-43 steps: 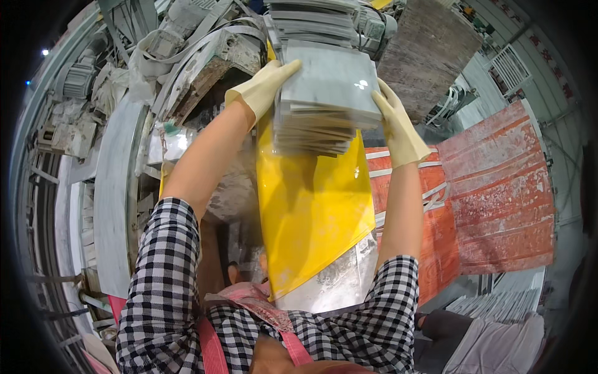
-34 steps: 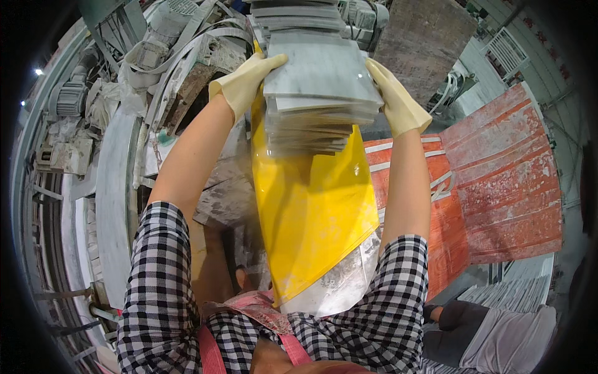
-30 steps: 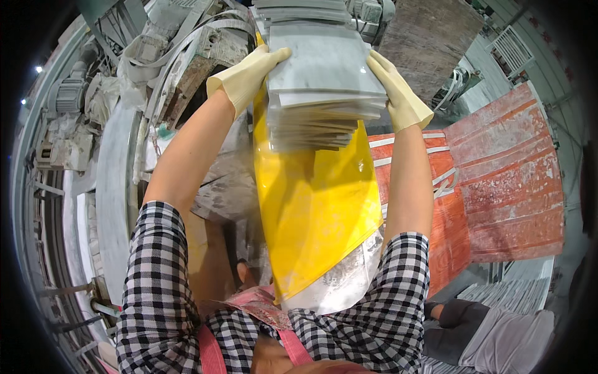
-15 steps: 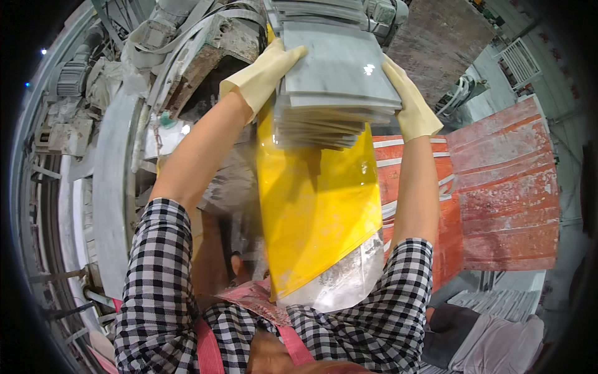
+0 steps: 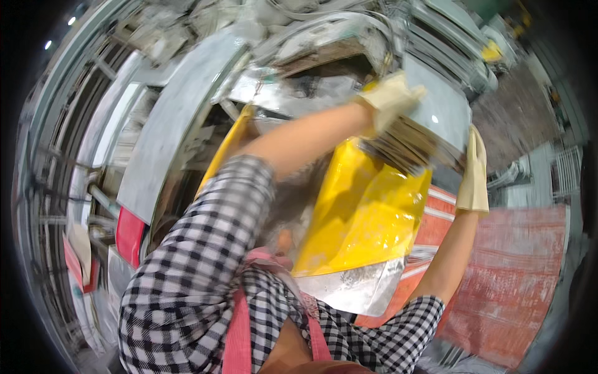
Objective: The person repeatedly picks up rectangular tiles from a conveyor belt and stacks them onto a yellow tray. The person wears gloves and an apron while performing this repetitive stacking task in a factory setting.
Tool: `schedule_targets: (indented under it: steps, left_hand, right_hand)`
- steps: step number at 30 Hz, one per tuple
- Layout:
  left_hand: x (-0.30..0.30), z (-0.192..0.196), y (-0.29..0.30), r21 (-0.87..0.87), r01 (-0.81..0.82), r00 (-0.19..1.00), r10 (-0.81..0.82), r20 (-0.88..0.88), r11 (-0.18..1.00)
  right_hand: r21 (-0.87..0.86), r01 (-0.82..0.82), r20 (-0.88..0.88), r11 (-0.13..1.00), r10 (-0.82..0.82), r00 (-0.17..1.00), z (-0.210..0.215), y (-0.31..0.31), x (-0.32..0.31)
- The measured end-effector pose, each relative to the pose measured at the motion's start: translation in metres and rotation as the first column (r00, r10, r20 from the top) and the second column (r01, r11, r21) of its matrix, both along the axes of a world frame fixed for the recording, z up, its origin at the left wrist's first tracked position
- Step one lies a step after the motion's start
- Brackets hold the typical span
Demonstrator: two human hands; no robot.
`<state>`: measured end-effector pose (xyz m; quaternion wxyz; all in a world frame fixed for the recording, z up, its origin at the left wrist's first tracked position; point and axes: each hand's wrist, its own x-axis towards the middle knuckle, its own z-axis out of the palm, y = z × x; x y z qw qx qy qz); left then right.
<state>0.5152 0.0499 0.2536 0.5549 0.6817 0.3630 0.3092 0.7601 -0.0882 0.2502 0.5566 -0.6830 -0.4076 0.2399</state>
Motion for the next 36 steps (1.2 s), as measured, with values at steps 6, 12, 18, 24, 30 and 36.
schedule_targets:
  steps: [6, 12, 18, 24, 30, 36]
  left_hand:
    - [0.044, -0.026, 0.018, 0.461, 0.061, 0.945, 0.098, -0.313, 0.885]
    - [0.071, -0.027, 0.030, 0.214, -0.128, 0.943, 0.186, -0.275, 0.968]
    - [0.061, -0.036, 0.029, 0.316, -0.218, 0.952, 0.273, -0.140, 0.923]
    - [0.055, -0.042, 0.037, 0.768, 0.055, 0.931, 0.245, -0.270, 0.639]
    - [0.001, 0.003, 0.015, 0.334, -0.135, 0.991, 0.136, 0.020, 0.933]
    - [-0.175, -0.035, -0.015, 0.290, 0.025, 0.956, -0.107, 0.272, 0.957]
  right_hand:
    - [0.043, 0.110, -0.012, 0.993, -0.109, 0.994, -0.018, 0.008, 0.007]
    - [0.153, 0.123, -0.071, 0.980, -0.113, 0.991, -0.021, -0.001, -0.012]
    - [0.265, 0.237, -0.063, 0.935, -0.229, 0.971, -0.020, 0.005, -0.036]
    - [0.339, 0.283, 0.080, 0.897, -0.328, 0.941, -0.034, 0.014, -0.020]
    - [0.236, 0.363, -0.001, 0.902, -0.373, 0.928, -0.031, 0.018, -0.001]
    - [0.546, 0.235, 0.090, 0.804, -0.335, 0.938, -0.003, -0.030, -0.043]
